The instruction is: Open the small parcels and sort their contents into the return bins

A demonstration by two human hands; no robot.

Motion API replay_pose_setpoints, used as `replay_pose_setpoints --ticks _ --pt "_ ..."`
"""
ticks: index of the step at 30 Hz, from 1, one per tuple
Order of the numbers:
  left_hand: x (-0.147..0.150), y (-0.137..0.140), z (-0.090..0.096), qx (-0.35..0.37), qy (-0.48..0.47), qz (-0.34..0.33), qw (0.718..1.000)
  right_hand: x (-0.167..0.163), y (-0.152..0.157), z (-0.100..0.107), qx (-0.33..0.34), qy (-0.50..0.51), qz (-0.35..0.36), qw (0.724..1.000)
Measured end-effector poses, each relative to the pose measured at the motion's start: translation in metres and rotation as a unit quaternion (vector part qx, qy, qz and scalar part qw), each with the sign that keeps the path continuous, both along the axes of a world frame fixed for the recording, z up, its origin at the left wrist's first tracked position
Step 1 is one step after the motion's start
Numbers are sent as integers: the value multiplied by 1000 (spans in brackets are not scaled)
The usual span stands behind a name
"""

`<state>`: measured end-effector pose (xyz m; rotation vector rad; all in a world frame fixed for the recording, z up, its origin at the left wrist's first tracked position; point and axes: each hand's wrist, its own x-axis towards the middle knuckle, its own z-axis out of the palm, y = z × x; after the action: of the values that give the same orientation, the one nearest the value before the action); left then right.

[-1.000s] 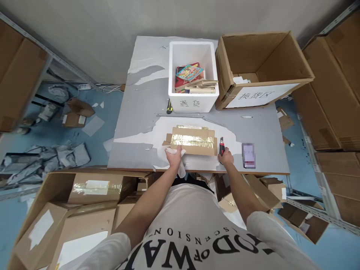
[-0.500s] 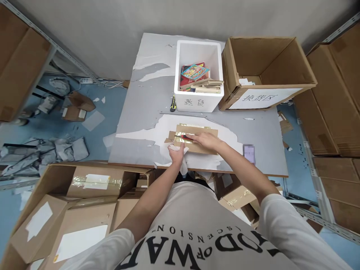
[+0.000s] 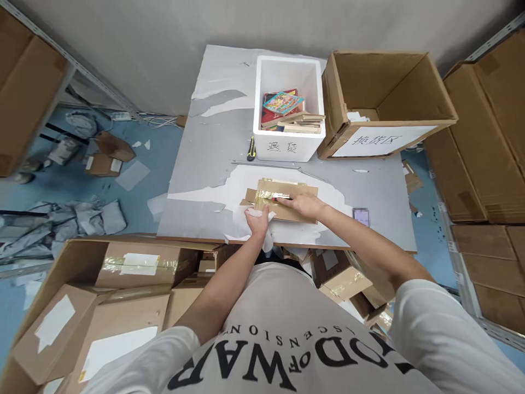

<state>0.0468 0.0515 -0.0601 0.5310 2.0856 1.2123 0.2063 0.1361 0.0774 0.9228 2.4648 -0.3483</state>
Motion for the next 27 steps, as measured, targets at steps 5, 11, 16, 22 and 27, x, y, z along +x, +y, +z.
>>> replay_pose_setpoints --ticks 5,11,16,22,27 --pt "2 1 6 -21 24 -7 999 34 -2 15 5 -40 -13 999" --pt "4 0 5 -30 50 -6 998 78 -11 32 19 -100 -33 994" --pt "4 1 -2 -18 58 -2 998 117 -19 31 31 -92 -58 994" --pt "5 1 0 -18 64 2 998 148 -33 21 44 -65 -85 993" --pt "6 0 3 -13 76 -11 997 157 -49 20 53 -54 -89 993"
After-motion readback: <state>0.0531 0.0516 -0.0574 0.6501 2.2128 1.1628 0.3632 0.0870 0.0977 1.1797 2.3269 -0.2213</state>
